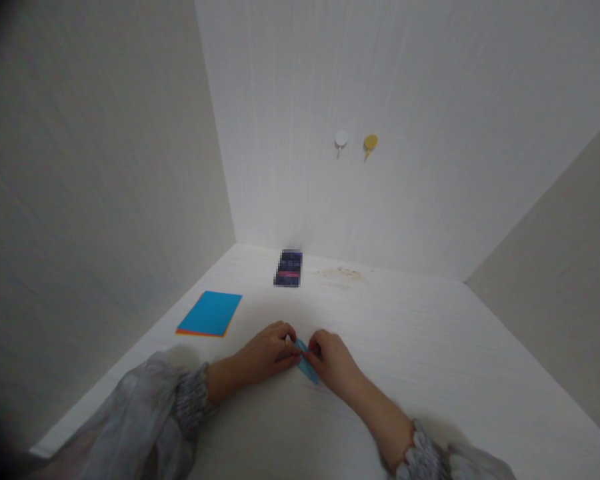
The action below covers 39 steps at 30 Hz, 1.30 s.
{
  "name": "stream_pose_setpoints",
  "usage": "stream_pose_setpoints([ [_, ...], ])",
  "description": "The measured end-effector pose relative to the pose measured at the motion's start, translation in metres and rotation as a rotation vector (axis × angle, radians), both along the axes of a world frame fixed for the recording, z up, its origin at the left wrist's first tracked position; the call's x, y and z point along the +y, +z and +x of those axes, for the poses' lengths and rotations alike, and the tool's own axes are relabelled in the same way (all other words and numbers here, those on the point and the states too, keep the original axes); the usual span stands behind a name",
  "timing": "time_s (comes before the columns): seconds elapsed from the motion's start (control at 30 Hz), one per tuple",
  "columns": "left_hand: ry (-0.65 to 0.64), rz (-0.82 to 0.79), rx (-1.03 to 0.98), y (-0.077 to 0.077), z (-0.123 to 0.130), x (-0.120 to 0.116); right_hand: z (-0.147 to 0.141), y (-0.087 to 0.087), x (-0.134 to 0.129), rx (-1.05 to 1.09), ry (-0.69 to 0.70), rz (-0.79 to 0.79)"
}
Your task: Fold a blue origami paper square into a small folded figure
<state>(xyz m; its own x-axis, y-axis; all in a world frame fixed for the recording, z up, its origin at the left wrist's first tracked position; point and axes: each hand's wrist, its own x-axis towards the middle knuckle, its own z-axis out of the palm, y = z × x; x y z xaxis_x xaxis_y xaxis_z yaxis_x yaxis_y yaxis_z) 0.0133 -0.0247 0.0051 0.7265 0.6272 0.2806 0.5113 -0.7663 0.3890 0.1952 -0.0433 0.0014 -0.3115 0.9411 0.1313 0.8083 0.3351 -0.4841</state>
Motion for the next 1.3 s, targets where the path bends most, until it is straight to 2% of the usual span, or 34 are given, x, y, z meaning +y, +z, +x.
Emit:
stream_pose_setpoints([
  [0.27, -0.03, -0.032, -0.069, -0.006, 0.003, 0.003, 0.003, -0.004, -0.001, 0.19, 0.016, -0.106],
  [0.43, -0.024, -0.081, -0.086, -0.008, 0.002, 0.005, 0.007, -0.001, -0.002, 0.24, 0.089, -0.111],
  [0.53, -0.034, -0.084, -0.071, -0.008, 0.002, 0.005, 0.01, 0.003, -0.002, 0.275, 0.11, -0.063],
  [0.7, -0.121, -0.025, -0.009, -0.004, 0.002, 0.005, 0.018, 0.01, -0.002, 0.175, 0.329, 0.042],
  [0.8, -0.184, 0.011, 0.034, -0.001, 0.002, 0.003, 0.023, 0.011, -0.001, 0.065, 0.406, 0.12],
  [1.0, -0.224, 0.11, 0.09, 0.0, 0.0, -0.001, 0.025, 0.006, 0.003, -0.035, 0.443, 0.228],
  [1.17, -0.225, 0.232, 0.123, 0.004, -0.001, -0.001, 0.018, 0.007, -0.001, -0.158, 0.417, 0.264],
  [1.3, -0.175, 0.269, 0.14, 0.006, -0.001, -0.001, 0.015, 0.009, -0.005, -0.314, 0.401, 0.337],
])
